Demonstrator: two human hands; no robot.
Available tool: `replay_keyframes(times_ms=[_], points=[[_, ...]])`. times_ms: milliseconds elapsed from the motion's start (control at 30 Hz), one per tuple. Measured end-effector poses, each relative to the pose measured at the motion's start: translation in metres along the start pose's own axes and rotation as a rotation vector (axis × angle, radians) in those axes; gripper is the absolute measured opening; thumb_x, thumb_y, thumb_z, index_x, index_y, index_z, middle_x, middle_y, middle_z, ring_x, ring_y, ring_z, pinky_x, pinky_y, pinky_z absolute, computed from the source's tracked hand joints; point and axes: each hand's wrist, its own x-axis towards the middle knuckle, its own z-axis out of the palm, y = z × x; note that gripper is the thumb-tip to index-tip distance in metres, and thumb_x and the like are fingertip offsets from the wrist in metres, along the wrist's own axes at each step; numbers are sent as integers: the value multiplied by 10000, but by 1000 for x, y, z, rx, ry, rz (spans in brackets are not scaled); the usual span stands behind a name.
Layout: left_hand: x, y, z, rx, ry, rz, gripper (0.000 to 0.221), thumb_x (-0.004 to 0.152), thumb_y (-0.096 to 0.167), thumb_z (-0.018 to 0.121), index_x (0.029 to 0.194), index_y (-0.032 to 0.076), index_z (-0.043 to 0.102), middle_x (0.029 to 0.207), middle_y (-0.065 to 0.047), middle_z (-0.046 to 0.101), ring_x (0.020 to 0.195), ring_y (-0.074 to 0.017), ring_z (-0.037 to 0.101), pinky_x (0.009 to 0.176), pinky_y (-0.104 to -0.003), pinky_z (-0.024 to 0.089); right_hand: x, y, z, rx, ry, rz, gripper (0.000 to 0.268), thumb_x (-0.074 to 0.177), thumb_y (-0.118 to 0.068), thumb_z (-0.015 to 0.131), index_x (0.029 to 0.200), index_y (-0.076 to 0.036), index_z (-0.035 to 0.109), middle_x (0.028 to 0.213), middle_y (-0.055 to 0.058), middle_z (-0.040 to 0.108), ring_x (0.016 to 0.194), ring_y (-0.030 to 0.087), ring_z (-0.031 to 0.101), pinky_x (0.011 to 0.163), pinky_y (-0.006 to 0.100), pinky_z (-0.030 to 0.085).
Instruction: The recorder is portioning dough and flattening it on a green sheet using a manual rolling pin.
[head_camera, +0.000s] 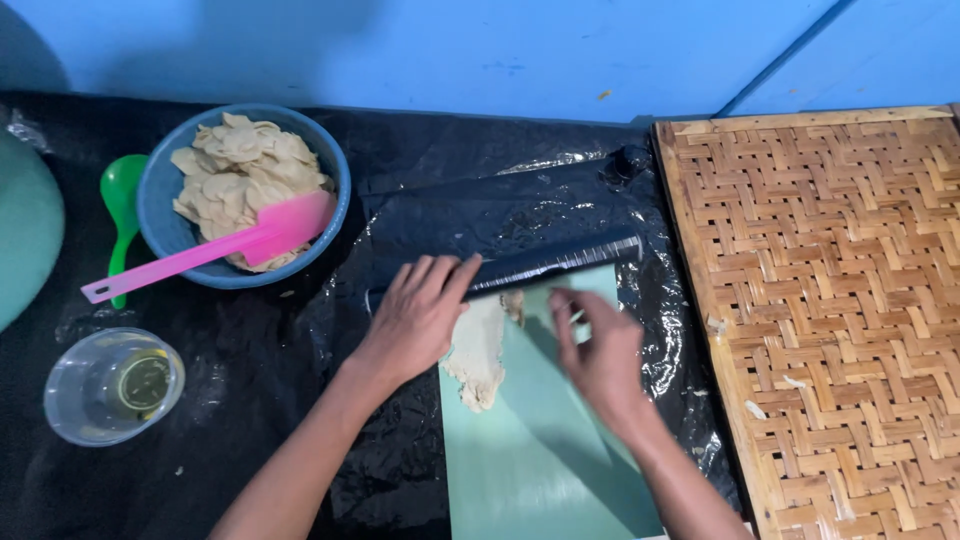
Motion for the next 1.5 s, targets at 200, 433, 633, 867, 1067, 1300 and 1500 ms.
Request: replay_keyframes(times_ms=[200,433,633,867,1067,1300,1500], points=[[7,21,-5,98,-119,27,603,812,22,648,1412,19,582,1171,-126,610,1048,-293,555,897,-428,427,73,20,-7,-317,94,-346,392,990,-297,683,1249,-3,668,1323,191,640,1258,358,588,1063,474,513],[8,18,26,137,-19,-78,606,966,356,619,1446,6,497,1432,-261,499,1369,-382,431,1120,-559,302,76,58,15,-533,-157,-367,698,1041,-491,459,1547,-11,424,1591,303,352,1497,439,281,1215,539,199],[-4,30,33,161,-54,-79,747,978,362,565,1501,-125,350,1606,-275,319,1527,-370,250,1226,-576,166,48,64,21,-601,-45,-311,651,1053,-375,416,1576,11,376,1630,262,354,1540,415,269,1253,534,169],[-39,58,29,212,-124,-104,690,950,257,542,1504,-103,344,1619,-251,319,1534,-340,245,1233,-521,176,-1,72,21,-583,-34,-353,716,1003,-299,490,1546,130,306,1613,288,346,1535,420,292,1258,542,176],[-73,80,21,197,-116,-59,661,944,199,516,1509,-110,367,1611,-256,326,1522,-358,268,1224,-516,196,-49,75,13,-556,-75,-391,689,1011,-273,488,1538,126,296,1625,305,291,1521,432,276,1234,556,177],[-73,87,-1,-32,-90,-163,589,936,227,683,1429,-50,522,1241,-204,580,1204,-357,521,1059,-469,390,-89,52,-11,-564,-159,-454,618,973,-187,543,1503,83,375,1585,259,373,1477,405,365,1208,516,273],[-58,67,19,131,-107,-31,498,827,259,725,1215,-30,605,1133,-160,613,1113,-332,557,997,-477,416,-77,47,-23,-315,-32,-416,361,930,-112,655,1274,-1,661,1299,159,648,1221,344,610,1065,449,476]])
